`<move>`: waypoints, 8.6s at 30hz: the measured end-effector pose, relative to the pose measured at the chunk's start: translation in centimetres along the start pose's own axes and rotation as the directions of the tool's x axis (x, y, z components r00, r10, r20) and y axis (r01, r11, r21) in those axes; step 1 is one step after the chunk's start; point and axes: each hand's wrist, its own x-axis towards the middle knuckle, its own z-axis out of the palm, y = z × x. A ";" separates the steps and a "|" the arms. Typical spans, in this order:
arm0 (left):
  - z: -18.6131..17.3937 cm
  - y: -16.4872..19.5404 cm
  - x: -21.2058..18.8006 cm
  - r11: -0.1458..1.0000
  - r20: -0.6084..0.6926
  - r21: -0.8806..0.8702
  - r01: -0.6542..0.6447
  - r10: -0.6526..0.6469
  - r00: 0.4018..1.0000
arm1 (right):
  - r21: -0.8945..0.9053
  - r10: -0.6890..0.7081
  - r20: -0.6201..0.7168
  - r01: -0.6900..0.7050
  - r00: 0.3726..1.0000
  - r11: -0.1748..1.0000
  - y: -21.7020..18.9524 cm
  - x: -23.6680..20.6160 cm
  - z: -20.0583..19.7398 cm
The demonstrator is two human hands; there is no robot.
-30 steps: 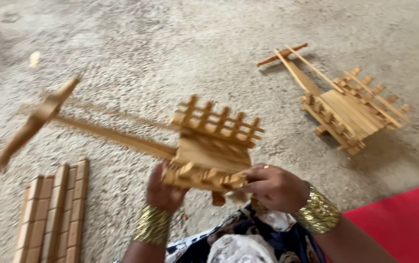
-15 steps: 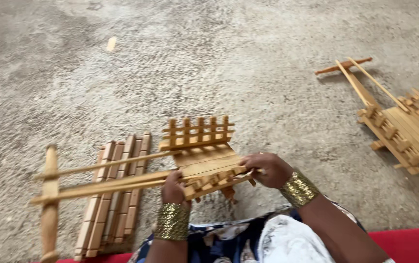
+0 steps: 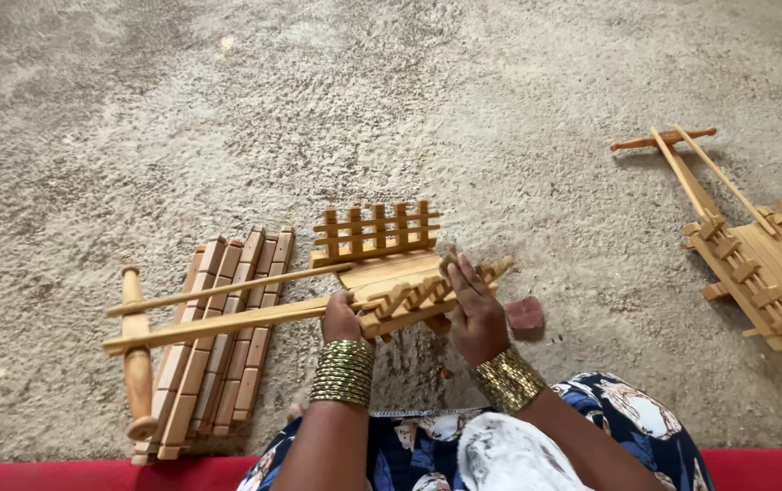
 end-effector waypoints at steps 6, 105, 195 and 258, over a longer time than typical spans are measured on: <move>0.8 0.6 -0.5 0.985 -0.006 -0.159 0.060 -0.062 0.998 | -0.025 0.010 -0.004 -0.010 1.000 1.000 1.2 1.2 -0.2; 2.9 3.5 -3.8 0.988 0.020 0.021 0.150 -0.150 0.988 | -0.110 -0.198 0.150 0.215 0.969 0.970 -4.7 2.2 -1.9; 0.0 2.1 -1.3 0.842 0.493 -0.075 -0.534 0.497 0.714 | 0.211 -0.220 0.665 0.103 0.714 0.972 -4.8 3.8 -1.0; 0.9 1.7 -2.2 0.799 0.426 0.032 -0.600 0.532 0.731 | 0.095 -0.057 0.818 -0.036 0.572 0.995 -2.3 6.5 1.3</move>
